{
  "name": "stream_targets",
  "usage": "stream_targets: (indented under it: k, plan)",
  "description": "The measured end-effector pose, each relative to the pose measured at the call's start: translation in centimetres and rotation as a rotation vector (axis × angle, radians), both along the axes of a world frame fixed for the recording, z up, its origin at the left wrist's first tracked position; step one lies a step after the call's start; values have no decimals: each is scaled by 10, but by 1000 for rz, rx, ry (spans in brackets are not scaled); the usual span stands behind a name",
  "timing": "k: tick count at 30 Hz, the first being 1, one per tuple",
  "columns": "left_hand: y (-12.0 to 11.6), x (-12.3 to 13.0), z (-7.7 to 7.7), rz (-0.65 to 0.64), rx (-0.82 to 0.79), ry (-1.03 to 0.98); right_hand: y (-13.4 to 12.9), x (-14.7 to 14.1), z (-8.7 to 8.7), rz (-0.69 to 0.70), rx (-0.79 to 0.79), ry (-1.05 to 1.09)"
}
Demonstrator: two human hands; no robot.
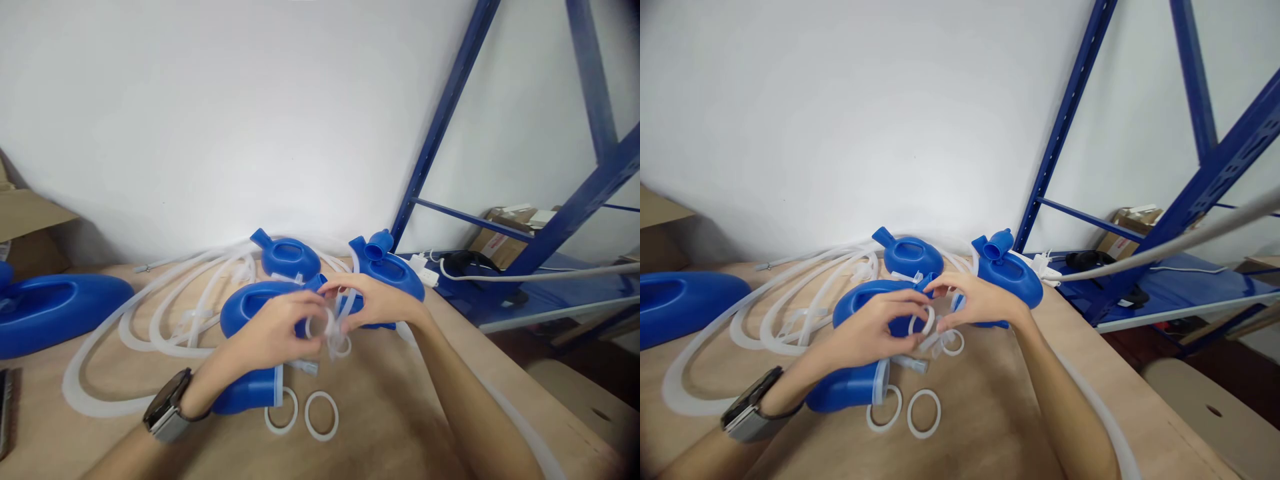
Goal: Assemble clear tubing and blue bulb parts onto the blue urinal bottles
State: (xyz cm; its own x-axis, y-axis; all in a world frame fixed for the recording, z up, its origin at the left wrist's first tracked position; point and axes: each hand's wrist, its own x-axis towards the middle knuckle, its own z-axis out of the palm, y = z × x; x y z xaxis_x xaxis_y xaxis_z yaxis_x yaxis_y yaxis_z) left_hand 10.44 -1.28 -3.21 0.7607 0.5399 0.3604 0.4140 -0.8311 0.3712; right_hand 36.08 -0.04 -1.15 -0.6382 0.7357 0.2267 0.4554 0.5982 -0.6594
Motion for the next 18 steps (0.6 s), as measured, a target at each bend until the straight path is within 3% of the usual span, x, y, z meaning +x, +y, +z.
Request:
stream_targets:
  k: [3,7,9,12,15,18]
  plan:
    - [3,-6,1,24,222,-313,-8,-20,-1,44,-113,120]
    - [9,-5,-13,34,429,-363,-9,-36,-6,28,-252,364]
    - [14,-6,-16,62,410,-362,-5,-35,-9,-16,-247,438]
    - [26,-12,-17,205,338,-266,7,-24,-14,-120,-258,528]
    - [42,-23,-22,348,219,-47,22,-13,-27,-344,-175,522]
    - [53,-31,-31,373,101,147,38,-11,-46,-491,-110,465]
